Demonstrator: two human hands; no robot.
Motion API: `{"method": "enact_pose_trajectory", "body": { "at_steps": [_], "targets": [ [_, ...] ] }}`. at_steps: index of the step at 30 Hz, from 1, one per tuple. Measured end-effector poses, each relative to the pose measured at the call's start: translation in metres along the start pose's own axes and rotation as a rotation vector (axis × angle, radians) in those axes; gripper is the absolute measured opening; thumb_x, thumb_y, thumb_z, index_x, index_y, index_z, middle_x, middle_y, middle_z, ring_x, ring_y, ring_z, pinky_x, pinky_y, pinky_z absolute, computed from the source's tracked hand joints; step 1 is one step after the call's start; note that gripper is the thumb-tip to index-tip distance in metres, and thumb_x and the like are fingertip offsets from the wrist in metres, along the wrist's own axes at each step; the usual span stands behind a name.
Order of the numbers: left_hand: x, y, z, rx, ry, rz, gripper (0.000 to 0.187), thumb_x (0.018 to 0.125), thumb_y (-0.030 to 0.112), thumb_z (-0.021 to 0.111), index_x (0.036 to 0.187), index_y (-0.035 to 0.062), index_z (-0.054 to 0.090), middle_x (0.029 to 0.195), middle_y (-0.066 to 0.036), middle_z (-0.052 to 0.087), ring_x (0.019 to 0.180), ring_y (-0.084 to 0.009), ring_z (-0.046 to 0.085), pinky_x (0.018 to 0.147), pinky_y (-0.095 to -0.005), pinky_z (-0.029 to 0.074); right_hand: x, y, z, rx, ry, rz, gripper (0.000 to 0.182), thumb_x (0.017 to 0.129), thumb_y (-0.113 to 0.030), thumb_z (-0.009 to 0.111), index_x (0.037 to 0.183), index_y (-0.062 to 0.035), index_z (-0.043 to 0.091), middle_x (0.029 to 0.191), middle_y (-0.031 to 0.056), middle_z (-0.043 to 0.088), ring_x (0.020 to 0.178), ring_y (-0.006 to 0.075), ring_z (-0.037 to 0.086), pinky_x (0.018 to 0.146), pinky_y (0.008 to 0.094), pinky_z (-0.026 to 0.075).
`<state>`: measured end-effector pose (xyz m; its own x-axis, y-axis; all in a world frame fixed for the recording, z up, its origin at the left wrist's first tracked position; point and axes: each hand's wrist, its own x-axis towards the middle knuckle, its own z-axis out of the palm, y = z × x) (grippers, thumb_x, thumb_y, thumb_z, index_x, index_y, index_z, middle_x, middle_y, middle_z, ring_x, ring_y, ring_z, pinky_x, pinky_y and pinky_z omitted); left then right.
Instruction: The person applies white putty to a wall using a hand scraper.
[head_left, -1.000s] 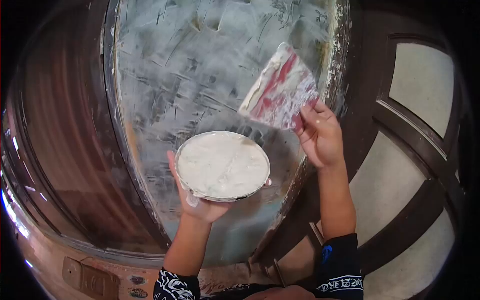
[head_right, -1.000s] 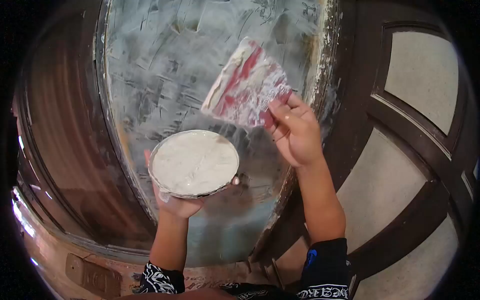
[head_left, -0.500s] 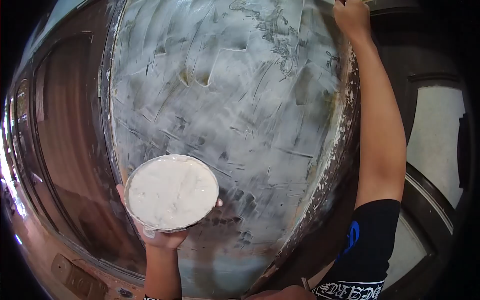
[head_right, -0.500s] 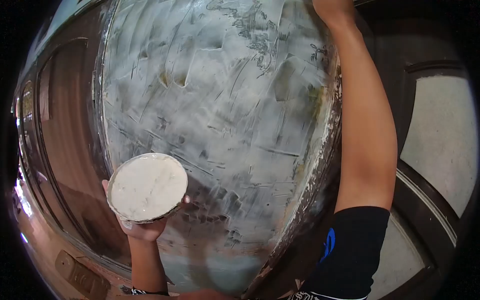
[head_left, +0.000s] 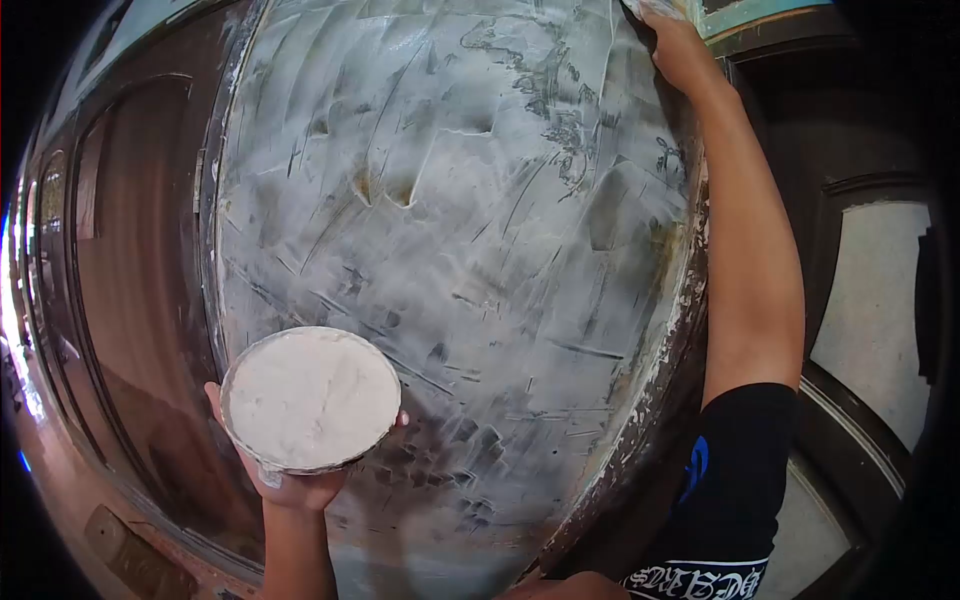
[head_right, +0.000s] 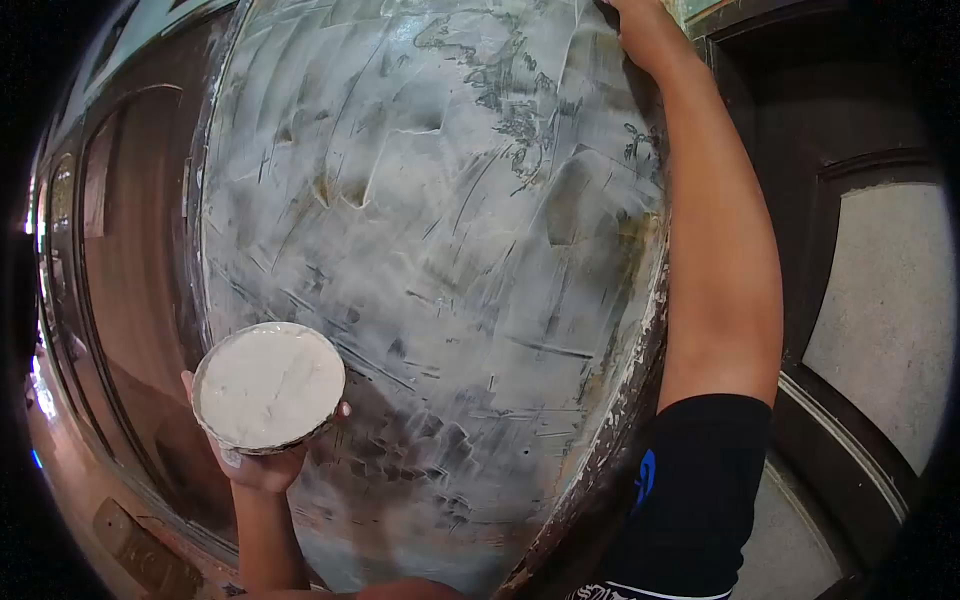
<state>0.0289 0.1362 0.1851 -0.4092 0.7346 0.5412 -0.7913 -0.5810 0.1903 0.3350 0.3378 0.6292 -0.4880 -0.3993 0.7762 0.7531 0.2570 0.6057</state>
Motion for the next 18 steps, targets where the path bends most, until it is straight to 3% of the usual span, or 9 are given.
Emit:
{"method": "enact_pose_trajectory", "body": {
  "at_steps": [1, 3, 4, 6, 10, 13, 14, 17, 18],
  "targets": [
    [0.0, 0.002, -0.001, -0.009, 0.025, 0.008, 0.095, 0.088, 0.082, 0.032, 0.148, 0.0092, 0.039, 0.145, -0.021, 0.047, 0.12, -0.0504, 0.054, 0.088, -0.0751, 0.047, -0.005, 0.007, 0.005, 0.0, -0.002, 0.005, 0.03, 0.08, 0.0, 0.052, 0.103, -0.0028, 0.072, 0.096, 0.0263, 0.068, 0.095, 0.0428, 0.066, 0.082, 0.0457, 0.05],
    [-0.002, 0.005, -0.004, -0.03, 0.036, 0.005, 0.095, 0.088, 0.082, 0.032, 0.148, 0.009, 0.039, 0.144, -0.022, 0.048, 0.119, -0.0509, 0.054, 0.087, -0.0747, 0.048, -0.017, 0.024, 0.018, -0.064, -0.051, -0.057, 0.047, 0.084, 0.013, 0.049, 0.129, 0.0011, 0.06, 0.119, 0.0224, 0.067, 0.115, 0.0364, 0.061, 0.1, 0.0401, 0.048],
    [-0.002, 0.008, -0.005, -0.055, 0.048, 0.001, 0.096, 0.087, 0.083, 0.032, 0.148, 0.0088, 0.038, 0.143, -0.022, 0.048, 0.117, -0.0514, 0.055, 0.087, -0.0744, 0.048, -0.025, 0.021, 0.017, -0.065, -0.049, -0.053, 0.047, 0.084, 0.013, 0.049, 0.129, 0.0011, 0.06, 0.119, 0.0224, 0.067, 0.115, 0.0364, 0.061, 0.1, 0.0401, 0.048],
    [-0.001, 0.012, -0.013, -0.041, 0.04, 0.021, 0.097, 0.087, 0.083, 0.032, 0.149, 0.0088, 0.038, 0.143, -0.023, 0.048, 0.116, -0.0517, 0.056, 0.086, -0.074, 0.049, -0.045, 0.011, 0.009, 0.027, -0.135, 0.014, 0.06, 0.077, 0.015, 0.049, 0.134, -0.0017, 0.056, 0.124, 0.0264, 0.061, 0.121, 0.0429, 0.054, 0.104, 0.0441, 0.044],
    [0.001, 0.014, -0.013, -0.027, 0.009, 0.014, 0.099, 0.085, 0.085, 0.034, 0.149, 0.009, 0.038, 0.143, -0.023, 0.048, 0.113, -0.052, 0.058, 0.087, -0.0733, 0.049, -0.038, -0.012, -0.009, -0.041, -0.019, 0.174, 0.058, 0.079, 0.014, 0.048, 0.134, -0.0007, 0.056, 0.124, 0.0283, 0.06, 0.118, 0.0433, 0.056, 0.102, 0.0443, 0.046],
    [-0.003, 0.011, -0.008, -0.062, 0.03, -0.002, 0.099, 0.085, 0.085, 0.033, 0.149, 0.0098, 0.038, 0.144, -0.023, 0.047, 0.116, -0.0517, 0.056, 0.088, -0.0745, 0.048, -0.007, 0.009, 0.004, 0.01, 0.03, 0.123, 0.058, 0.079, 0.014, 0.048, 0.134, -0.0016, 0.057, 0.121, 0.0296, 0.061, 0.117, 0.0436, 0.057, 0.099, 0.0446, 0.047],
    [-0.004, 0.01, -0.007, -0.06, 0.043, 0.008, 0.098, 0.085, 0.085, 0.033, 0.149, 0.0105, 0.038, 0.144, -0.022, 0.047, 0.117, -0.0515, 0.056, 0.088, -0.0746, 0.048, -0.001, 0.003, -0.001, -0.006, -0.147, 0.256, 0.056, 0.08, 0.014, 0.048, 0.133, -0.0022, 0.058, 0.121, 0.0297, 0.061, 0.117, 0.0439, 0.056, 0.098, 0.044, 0.047],
    [-0.006, 0.01, -0.019, -0.061, 0.068, 0.049, 0.097, 0.085, 0.085, 0.032, 0.149, 0.0114, 0.038, 0.145, -0.022, 0.046, 0.117, -0.0511, 0.056, 0.087, -0.0734, 0.049, -0.014, 0.014, 0.015, 0.051, -0.126, 0.035, 0.056, 0.079, 0.015, 0.048, 0.132, -0.0024, 0.059, 0.12, 0.0294, 0.061, 0.116, 0.0444, 0.057, 0.097, 0.0437, 0.047],
    [-0.007, 0.01, -0.023, -0.061, 0.081, 0.076, 0.097, 0.085, 0.085, 0.032, 0.149, 0.0117, 0.038, 0.145, -0.022, 0.046, 0.117, -0.0508, 0.056, 0.086, -0.0719, 0.051, -0.021, -0.019, -0.005, 0.037, -0.214, 0.136, 0.056, 0.078, 0.015, 0.049, 0.13, -0.0014, 0.059, 0.122, 0.0281, 0.061, 0.117, 0.0439, 0.056, 0.099, 0.0435, 0.047]
  ]
}}
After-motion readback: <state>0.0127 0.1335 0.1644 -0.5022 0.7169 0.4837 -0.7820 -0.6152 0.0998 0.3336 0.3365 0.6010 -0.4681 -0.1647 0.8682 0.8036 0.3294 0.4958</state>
